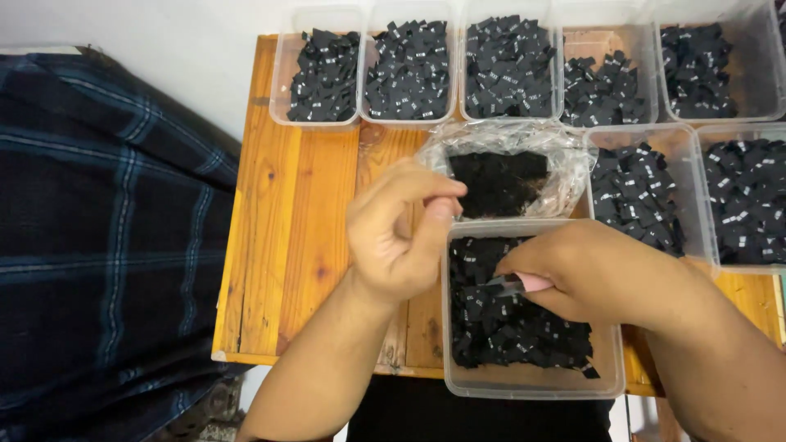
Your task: Trimming and sorting small black plastic components using a hand tool
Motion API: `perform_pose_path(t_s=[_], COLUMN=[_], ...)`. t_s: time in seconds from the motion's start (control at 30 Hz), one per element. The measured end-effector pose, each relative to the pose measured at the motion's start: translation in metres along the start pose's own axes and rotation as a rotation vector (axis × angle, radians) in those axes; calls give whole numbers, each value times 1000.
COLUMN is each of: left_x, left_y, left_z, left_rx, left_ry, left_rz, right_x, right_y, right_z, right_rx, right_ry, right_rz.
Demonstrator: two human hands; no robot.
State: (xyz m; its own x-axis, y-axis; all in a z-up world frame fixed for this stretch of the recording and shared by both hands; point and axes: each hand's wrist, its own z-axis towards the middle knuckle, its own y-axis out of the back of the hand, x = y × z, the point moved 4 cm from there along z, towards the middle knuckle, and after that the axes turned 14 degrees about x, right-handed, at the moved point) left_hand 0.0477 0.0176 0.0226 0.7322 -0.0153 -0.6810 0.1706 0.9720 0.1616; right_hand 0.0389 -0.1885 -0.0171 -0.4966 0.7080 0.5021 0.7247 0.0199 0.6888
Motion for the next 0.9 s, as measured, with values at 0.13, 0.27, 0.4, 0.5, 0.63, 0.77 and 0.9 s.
perform_pose_path(t_s=[0.13,0.27,0.4,0.5,0.63,0.77,0.9], left_x=[-2,4,3,2,10,11,12], left_y=[-7,-15,-12,-10,-10,-11,-11], left_z=[5,3,6,8,3,3,3], left_rx=[191,339,287,219,183,165,165], left_ry=[73,123,112,97,173,157,151], left_rz=[37,59,80,127,89,87,96], right_x=[2,-6,-9,3,18,15,14], right_y=[9,7,-2,-4,-9,-16,-12], right_z=[-7,-9,-6,-2,8,13,11], right_rx=[-54,-19,92,-87,-93,11,46], right_ry=[127,102,-188,-7,49,-84,-202], right_rz=[137,115,-84,-20,-53,-129,-172])
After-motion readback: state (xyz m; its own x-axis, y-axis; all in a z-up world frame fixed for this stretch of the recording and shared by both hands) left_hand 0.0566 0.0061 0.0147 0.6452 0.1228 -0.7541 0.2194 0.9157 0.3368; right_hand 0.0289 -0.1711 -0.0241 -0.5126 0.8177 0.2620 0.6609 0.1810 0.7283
